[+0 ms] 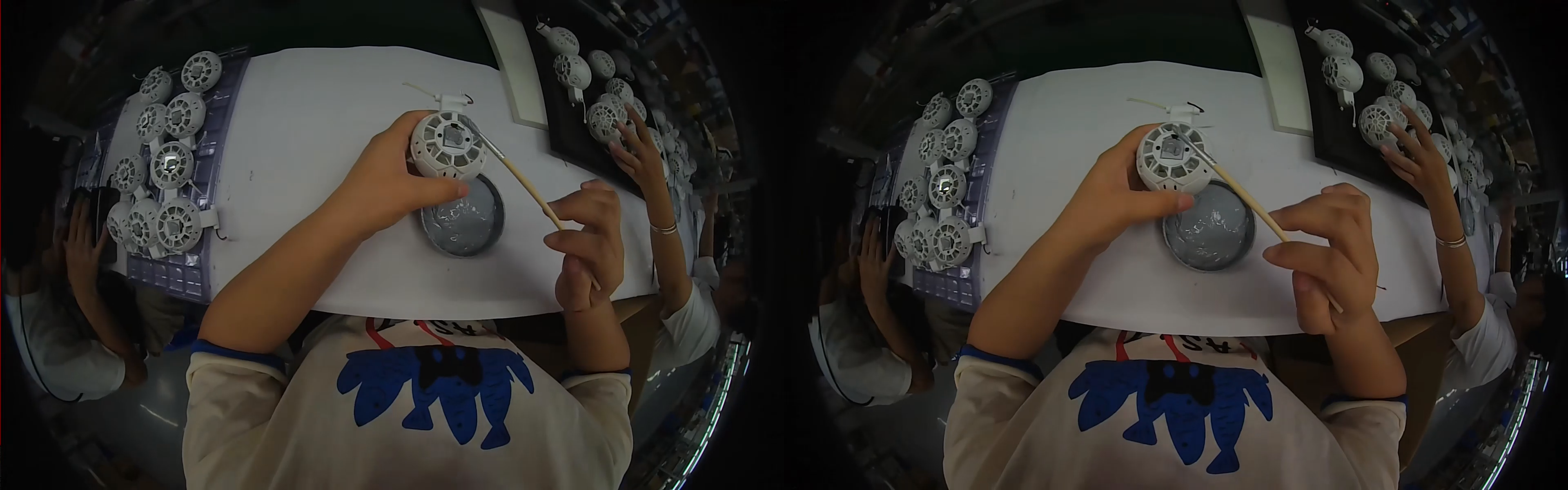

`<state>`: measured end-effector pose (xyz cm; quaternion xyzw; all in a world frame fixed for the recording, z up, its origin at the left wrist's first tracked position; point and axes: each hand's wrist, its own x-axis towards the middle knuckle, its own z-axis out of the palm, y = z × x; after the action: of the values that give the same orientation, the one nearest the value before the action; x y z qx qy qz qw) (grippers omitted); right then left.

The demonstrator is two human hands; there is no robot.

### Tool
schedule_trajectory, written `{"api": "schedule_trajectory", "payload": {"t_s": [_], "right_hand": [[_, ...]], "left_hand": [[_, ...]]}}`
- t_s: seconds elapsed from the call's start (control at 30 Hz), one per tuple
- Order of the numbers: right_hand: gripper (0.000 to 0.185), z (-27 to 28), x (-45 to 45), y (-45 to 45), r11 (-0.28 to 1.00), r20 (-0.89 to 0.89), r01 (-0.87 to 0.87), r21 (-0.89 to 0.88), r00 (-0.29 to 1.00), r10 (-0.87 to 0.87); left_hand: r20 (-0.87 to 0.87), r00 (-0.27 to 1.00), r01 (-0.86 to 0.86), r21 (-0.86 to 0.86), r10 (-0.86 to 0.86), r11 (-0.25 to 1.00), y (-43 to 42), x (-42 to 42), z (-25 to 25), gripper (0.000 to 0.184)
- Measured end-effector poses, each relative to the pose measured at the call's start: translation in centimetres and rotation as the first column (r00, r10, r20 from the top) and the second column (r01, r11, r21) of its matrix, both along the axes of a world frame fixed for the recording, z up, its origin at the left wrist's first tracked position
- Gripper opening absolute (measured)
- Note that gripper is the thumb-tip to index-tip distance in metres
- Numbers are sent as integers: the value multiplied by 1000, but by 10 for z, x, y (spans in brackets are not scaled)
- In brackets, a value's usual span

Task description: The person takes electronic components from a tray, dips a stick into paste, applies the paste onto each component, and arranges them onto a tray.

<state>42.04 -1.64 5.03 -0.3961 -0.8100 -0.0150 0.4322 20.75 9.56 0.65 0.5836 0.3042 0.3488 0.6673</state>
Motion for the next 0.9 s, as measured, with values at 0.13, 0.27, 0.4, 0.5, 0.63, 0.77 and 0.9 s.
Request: {"api": "schedule_trajectory", "payload": {"t_s": [0.13, 0.27, 0.4, 0.5, 0.63, 0.77, 0.9], "right_hand": [[14, 10, -6, -5, 992, 212, 47, 113, 975, -70], [16, 9, -6, -7, 992, 104, 21, 125, 994, -34], [24, -14, 0, 1, 997, -277, -65, 51, 958, 77], [31, -29, 11, 2, 993, -627, -97, -73, 778, 30], [36, -32, 25, 1, 971, -919, -193, -139, 389, -54], [37, -26, 45, 3, 926, -954, -364, -95, 300, 20], [36, -25, 52, 6, 934, -949, -348, -83, 312, 32]], "left_hand": [[130, 989, 91, -162, -70, 983, -2, 3, 0, 71], [157, 979, 148, -121, -128, 982, -3, 3, -5, 75], [192, 974, 146, -125, -121, 981, -3, 4, -7, 72], [169, 977, 154, -128, -132, 980, -5, 3, -4, 71], [179, 981, 108, -174, -77, 979, -12, -8, 7, 71], [49, 998, -44, -20, 45, 999, -3, -48, 39, 68], [-194, 888, -328, 370, 418, 869, 66, -123, 101, 70]]}}
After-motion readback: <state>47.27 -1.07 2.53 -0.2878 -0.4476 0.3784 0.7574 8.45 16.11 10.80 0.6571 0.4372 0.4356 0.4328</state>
